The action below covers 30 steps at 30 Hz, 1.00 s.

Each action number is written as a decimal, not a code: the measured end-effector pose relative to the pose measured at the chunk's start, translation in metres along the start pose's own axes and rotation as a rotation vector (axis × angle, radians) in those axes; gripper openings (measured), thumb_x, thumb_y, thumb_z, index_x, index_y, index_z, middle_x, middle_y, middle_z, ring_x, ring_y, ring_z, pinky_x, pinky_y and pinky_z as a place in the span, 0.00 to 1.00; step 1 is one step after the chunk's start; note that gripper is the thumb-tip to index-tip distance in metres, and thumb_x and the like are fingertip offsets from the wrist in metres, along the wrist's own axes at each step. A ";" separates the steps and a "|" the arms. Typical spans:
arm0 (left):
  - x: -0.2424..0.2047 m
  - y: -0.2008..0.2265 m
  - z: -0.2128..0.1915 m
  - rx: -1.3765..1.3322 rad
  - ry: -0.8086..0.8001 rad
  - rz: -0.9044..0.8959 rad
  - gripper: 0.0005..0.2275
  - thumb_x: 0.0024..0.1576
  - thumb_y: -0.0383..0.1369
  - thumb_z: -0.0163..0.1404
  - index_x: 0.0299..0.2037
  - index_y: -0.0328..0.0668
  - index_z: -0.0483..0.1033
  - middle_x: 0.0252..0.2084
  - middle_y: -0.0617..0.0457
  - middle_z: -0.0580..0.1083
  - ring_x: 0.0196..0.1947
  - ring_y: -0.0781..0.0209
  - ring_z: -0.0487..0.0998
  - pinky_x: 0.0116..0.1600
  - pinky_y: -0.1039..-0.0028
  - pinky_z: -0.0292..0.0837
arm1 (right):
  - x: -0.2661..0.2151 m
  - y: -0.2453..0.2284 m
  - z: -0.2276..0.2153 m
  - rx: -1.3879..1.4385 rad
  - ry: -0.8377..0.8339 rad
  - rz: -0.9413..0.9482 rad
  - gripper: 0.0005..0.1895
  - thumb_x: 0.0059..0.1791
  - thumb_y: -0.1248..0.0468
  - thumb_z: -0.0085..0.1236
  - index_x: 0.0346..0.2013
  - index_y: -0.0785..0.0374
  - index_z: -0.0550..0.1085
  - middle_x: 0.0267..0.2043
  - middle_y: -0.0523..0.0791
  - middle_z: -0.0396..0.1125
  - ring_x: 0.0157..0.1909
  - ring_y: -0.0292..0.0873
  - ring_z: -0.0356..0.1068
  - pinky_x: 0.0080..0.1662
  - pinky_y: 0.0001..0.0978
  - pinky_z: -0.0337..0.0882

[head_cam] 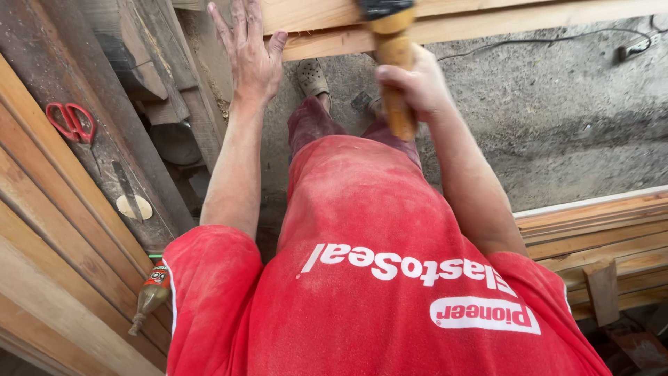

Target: The person uses a handheld electric sander to smooth the surface of a long wooden plank resting on a metal stand. They move the sander along the plank, repositioning it as needed, and briefly mark the wood with a green pencil before continuing to sand.

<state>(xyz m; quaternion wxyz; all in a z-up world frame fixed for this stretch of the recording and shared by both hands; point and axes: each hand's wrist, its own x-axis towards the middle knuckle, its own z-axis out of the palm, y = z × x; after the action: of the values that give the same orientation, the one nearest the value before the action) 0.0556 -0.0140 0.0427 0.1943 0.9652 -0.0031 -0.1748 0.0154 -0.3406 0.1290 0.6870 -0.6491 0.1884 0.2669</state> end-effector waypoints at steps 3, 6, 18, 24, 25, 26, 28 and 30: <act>-0.003 -0.034 0.031 -0.210 0.065 -0.166 0.36 0.68 0.60 0.30 0.81 0.50 0.41 0.83 0.42 0.39 0.79 0.33 0.28 0.79 0.46 0.27 | -0.019 -0.001 -0.039 0.130 0.083 0.000 0.19 0.47 0.60 0.64 0.46 0.67 0.70 0.37 0.49 0.70 0.35 0.44 0.73 0.41 0.41 0.79; 0.003 -0.064 0.067 -1.020 0.154 -0.278 0.35 0.69 0.57 0.34 0.80 0.48 0.37 0.83 0.43 0.39 0.82 0.40 0.38 0.81 0.54 0.33 | -0.035 -0.009 -0.058 0.291 0.125 0.037 0.20 0.48 0.60 0.63 0.49 0.66 0.68 0.36 0.49 0.69 0.33 0.46 0.72 0.39 0.42 0.78; -0.070 -0.082 0.070 -1.290 0.247 -0.410 0.34 0.69 0.55 0.35 0.80 0.49 0.41 0.80 0.44 0.49 0.80 0.48 0.52 0.80 0.61 0.46 | 0.047 -0.040 0.091 -0.313 -0.410 0.010 0.24 0.45 0.61 0.69 0.51 0.64 0.71 0.40 0.42 0.71 0.40 0.35 0.72 0.44 0.29 0.75; -0.070 -0.006 0.014 -0.317 0.181 -0.233 0.37 0.70 0.60 0.40 0.82 0.54 0.42 0.83 0.44 0.35 0.83 0.38 0.36 0.83 0.46 0.41 | 0.027 -0.038 0.045 -0.282 -0.240 -0.048 0.25 0.46 0.61 0.70 0.53 0.65 0.71 0.43 0.42 0.72 0.44 0.34 0.72 0.47 0.27 0.75; -0.066 0.004 0.008 -0.026 0.097 -0.203 0.39 0.68 0.61 0.44 0.81 0.54 0.43 0.82 0.44 0.35 0.81 0.34 0.34 0.80 0.39 0.36 | 0.023 -0.036 0.029 -0.262 -0.200 -0.037 0.25 0.45 0.61 0.70 0.53 0.66 0.72 0.43 0.42 0.72 0.43 0.35 0.72 0.48 0.28 0.75; -0.059 0.016 0.005 0.266 0.019 -0.169 0.41 0.66 0.63 0.48 0.81 0.54 0.44 0.81 0.43 0.34 0.78 0.30 0.31 0.78 0.33 0.31 | 0.015 -0.035 0.007 -0.241 -0.160 -0.025 0.25 0.45 0.61 0.69 0.53 0.66 0.72 0.43 0.43 0.72 0.43 0.36 0.72 0.48 0.29 0.76; -0.047 0.046 0.006 0.161 0.167 0.103 0.43 0.63 0.60 0.52 0.80 0.49 0.41 0.81 0.43 0.31 0.79 0.32 0.28 0.77 0.31 0.26 | 0.001 -0.031 -0.040 -0.147 -0.079 0.018 0.24 0.44 0.61 0.67 0.51 0.66 0.71 0.42 0.45 0.72 0.41 0.38 0.74 0.46 0.32 0.78; -0.034 0.069 0.010 0.119 0.198 0.269 0.46 0.61 0.57 0.58 0.80 0.49 0.41 0.81 0.42 0.31 0.79 0.31 0.27 0.76 0.31 0.24 | -0.008 -0.020 -0.080 -0.007 -0.013 0.037 0.23 0.45 0.61 0.66 0.51 0.67 0.70 0.40 0.47 0.71 0.38 0.41 0.74 0.43 0.36 0.80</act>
<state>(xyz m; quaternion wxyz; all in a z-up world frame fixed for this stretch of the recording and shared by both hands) 0.0244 -0.0791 0.0720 0.1579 0.9784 -0.1232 -0.0507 0.0281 -0.4209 0.1427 0.6808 -0.6463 0.1947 0.2845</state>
